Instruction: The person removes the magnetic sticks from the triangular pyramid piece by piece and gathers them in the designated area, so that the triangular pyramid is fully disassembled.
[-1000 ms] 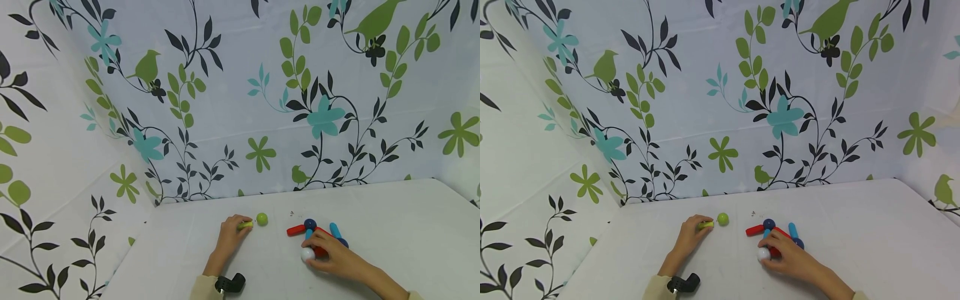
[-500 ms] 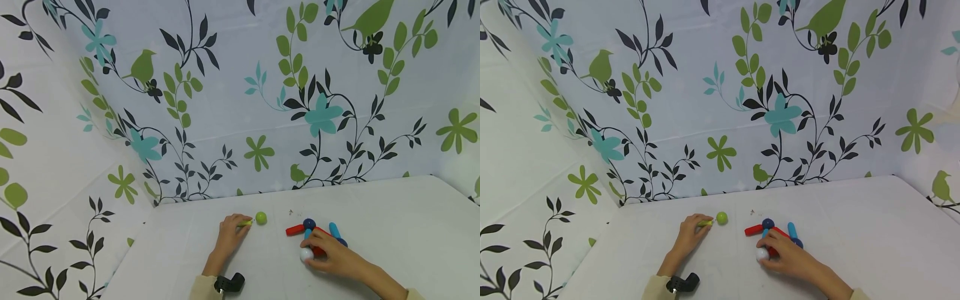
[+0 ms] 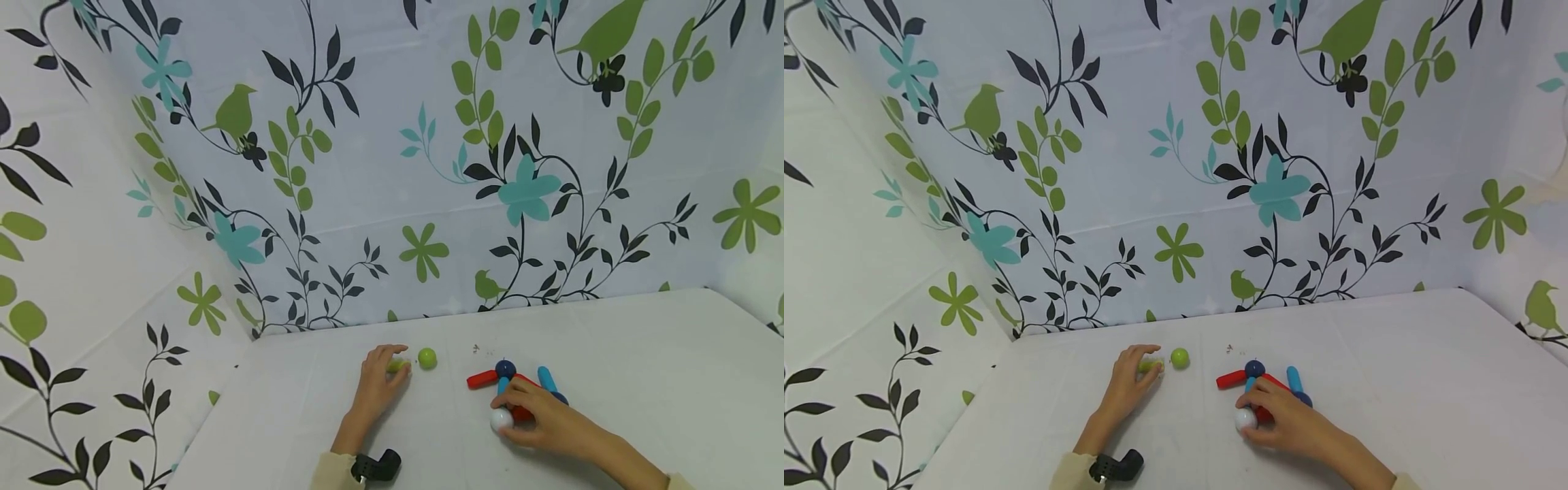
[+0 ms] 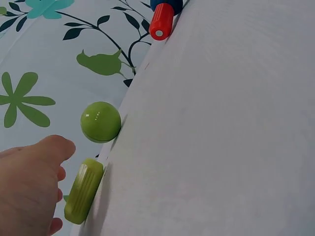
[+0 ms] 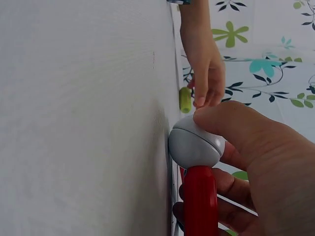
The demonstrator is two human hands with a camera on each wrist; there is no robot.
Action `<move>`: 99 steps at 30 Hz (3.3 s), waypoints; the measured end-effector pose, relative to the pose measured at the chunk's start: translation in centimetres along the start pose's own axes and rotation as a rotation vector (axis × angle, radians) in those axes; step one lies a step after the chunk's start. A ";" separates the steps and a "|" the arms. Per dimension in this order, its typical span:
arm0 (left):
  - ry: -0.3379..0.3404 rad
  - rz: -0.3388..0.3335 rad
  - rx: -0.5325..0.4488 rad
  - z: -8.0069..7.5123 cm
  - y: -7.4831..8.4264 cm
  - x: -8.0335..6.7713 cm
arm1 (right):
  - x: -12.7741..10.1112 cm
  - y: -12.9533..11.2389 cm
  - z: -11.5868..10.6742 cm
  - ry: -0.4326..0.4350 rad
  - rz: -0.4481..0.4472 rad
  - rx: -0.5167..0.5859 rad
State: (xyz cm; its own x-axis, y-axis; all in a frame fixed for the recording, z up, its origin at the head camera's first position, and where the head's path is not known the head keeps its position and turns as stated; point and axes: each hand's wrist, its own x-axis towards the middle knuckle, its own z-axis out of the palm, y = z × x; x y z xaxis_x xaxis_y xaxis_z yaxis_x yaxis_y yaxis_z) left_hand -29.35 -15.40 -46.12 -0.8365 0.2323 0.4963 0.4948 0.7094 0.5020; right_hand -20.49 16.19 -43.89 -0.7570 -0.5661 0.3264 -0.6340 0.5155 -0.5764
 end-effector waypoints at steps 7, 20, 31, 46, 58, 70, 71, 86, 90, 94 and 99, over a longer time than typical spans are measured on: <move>0.044 -0.011 -0.070 0.0 0.8 0.4 | -0.1 0.2 -0.2 0.016 -0.056 -0.023; 0.081 0.285 0.000 0.2 3.7 0.9 | 0.0 1.5 -1.6 0.163 -0.186 0.020; -0.066 0.324 0.016 0.9 5.5 0.3 | -0.3 2.2 -1.8 0.190 -0.133 -0.120; -0.380 0.286 -0.096 2.8 6.7 -0.6 | -0.6 2.2 -1.8 0.026 -0.140 -0.121; -0.516 0.274 -0.344 3.5 8.3 -1.5 | -0.3 1.4 -1.8 -0.001 -0.117 -0.155; -0.429 0.408 -0.321 4.2 9.5 -2.4 | 0.1 0.9 -1.0 0.022 -0.163 -0.119; -0.428 0.407 -0.329 4.3 9.6 -2.4 | 0.1 0.9 -0.9 0.029 -0.165 -0.122; -0.442 0.343 -0.357 4.2 9.6 -2.3 | -0.2 1.5 -0.4 0.062 -0.217 -0.183; -0.463 0.337 -0.360 4.2 9.5 -2.3 | -0.2 1.5 -0.4 0.059 -0.230 -0.174; -0.483 0.336 -0.355 4.2 9.4 -2.3 | -0.2 1.5 -0.5 0.046 -0.231 -0.148; -0.491 0.341 -0.344 4.2 9.4 -2.2 | -0.2 1.6 -0.5 0.039 -0.237 -0.132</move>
State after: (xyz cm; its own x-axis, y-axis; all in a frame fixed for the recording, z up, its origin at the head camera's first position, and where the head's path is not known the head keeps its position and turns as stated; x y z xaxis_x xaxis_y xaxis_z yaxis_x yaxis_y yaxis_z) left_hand -23.84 -6.47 -45.45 -0.5909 0.7367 0.3288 0.7278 0.3110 0.6112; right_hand -21.43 17.40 -44.51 -0.5891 -0.6570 0.4704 -0.8072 0.4526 -0.3788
